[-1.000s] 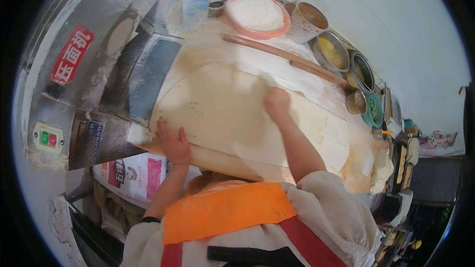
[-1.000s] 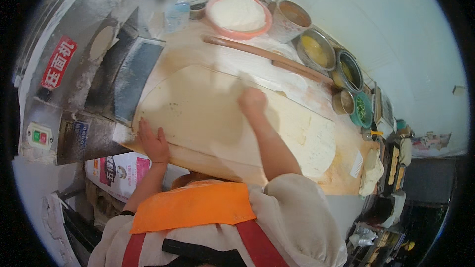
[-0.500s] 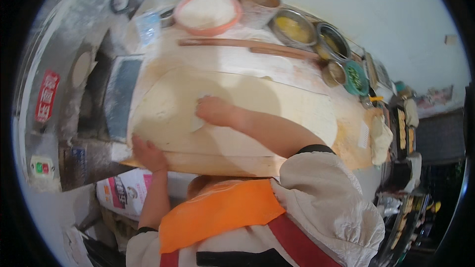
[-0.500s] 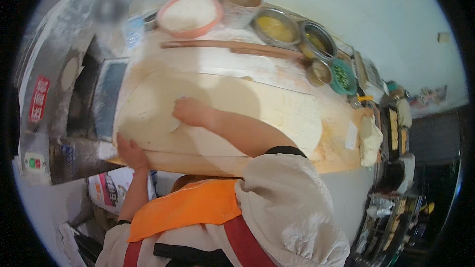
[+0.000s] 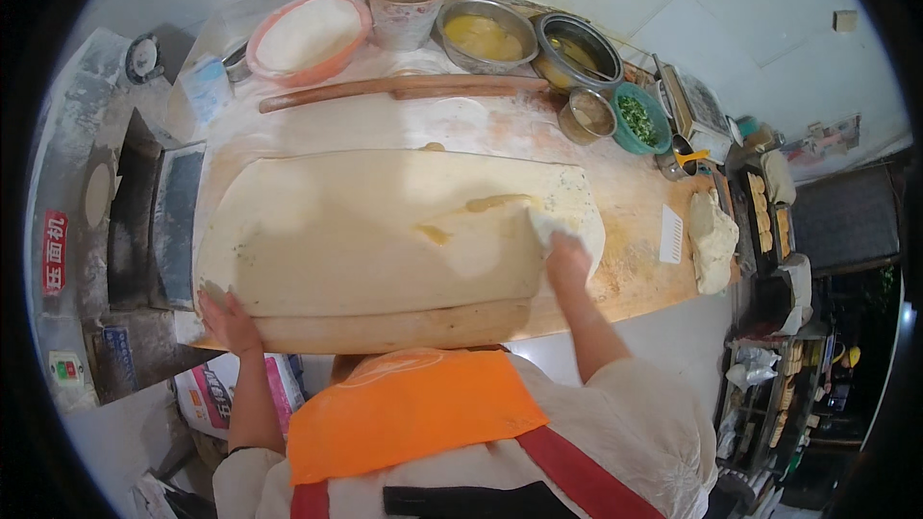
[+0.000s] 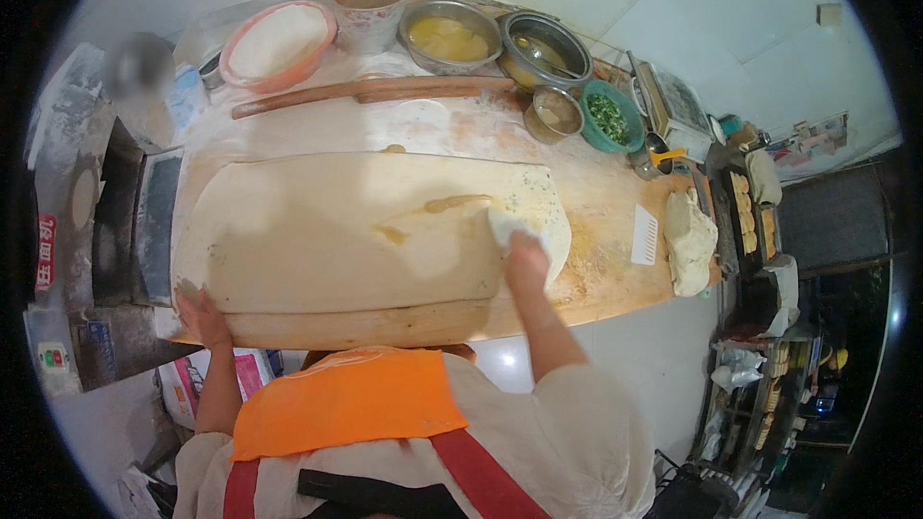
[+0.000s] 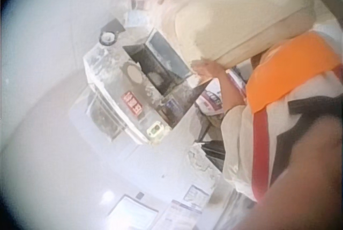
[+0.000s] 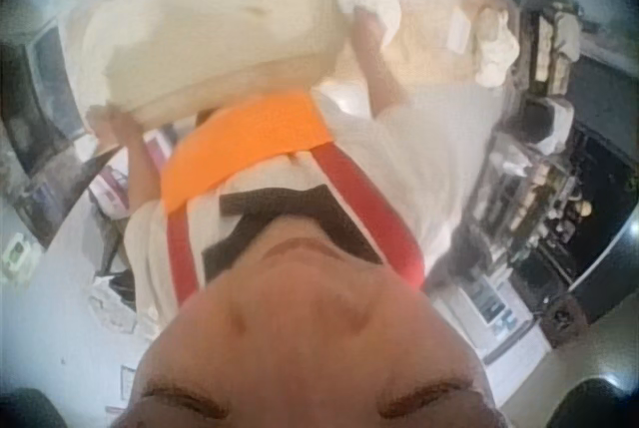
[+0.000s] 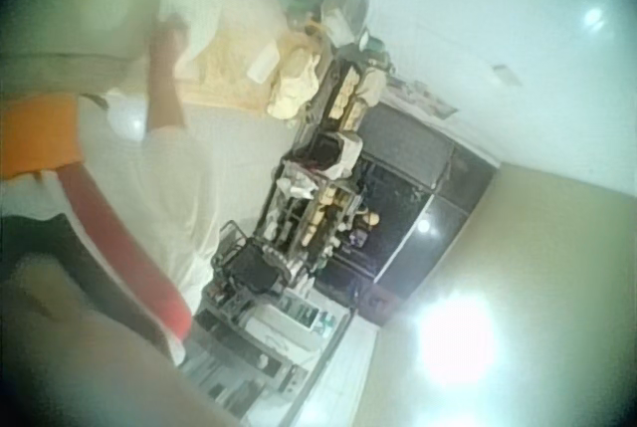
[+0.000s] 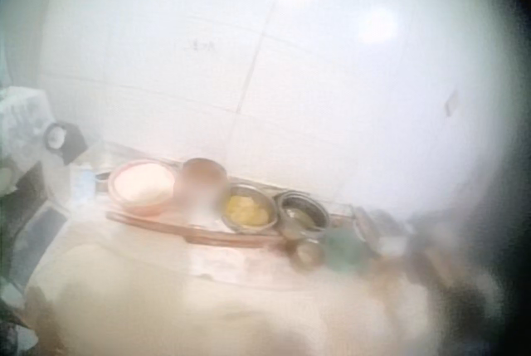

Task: The person uses a dough sheet machine to flatten dough, applies oil and chopped green onions to the surface, folds the dough, and flattens it with a rolling pin on a wooden board.

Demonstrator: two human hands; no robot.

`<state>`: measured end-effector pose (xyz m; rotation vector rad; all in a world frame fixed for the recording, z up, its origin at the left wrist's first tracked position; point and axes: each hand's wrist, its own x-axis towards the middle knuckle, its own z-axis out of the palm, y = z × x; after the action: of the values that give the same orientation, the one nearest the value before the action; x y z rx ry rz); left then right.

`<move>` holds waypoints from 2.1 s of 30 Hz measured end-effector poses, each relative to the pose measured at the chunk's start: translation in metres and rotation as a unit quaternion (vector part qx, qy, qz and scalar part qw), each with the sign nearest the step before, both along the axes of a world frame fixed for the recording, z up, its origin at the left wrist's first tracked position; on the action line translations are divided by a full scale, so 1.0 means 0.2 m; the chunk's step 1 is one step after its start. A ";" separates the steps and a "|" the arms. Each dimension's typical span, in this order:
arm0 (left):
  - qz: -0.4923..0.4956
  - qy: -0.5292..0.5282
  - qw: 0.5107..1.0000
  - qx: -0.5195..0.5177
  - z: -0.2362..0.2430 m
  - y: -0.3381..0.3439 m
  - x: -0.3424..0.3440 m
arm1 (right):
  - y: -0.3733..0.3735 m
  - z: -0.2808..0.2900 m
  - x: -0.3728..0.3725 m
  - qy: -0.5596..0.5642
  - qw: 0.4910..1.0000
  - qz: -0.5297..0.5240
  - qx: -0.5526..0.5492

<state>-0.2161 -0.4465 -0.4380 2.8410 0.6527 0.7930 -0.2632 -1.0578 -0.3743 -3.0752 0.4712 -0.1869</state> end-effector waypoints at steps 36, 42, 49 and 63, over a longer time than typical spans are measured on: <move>-0.064 -0.022 0.996 -0.053 0.02 0.01 -0.02 | 0.18 0.32 0.14 0.134 0.888 0.434 0.076; -0.052 0.019 0.998 -0.017 0.06 -0.01 0.00 | -0.27 0.24 -0.11 -0.046 0.987 0.152 0.033; -0.042 0.030 0.999 0.011 0.06 0.01 0.00 | 0.26 0.14 -0.38 -0.024 0.997 0.070 0.018; -0.033 0.031 0.999 -0.009 0.07 -0.03 -0.01 | 0.83 0.25 0.28 0.176 0.964 0.195 0.038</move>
<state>-0.2173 -0.4525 -0.4233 2.8645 0.5683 0.6874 -0.2065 -0.8911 -0.3247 -3.0463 -0.1291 0.3823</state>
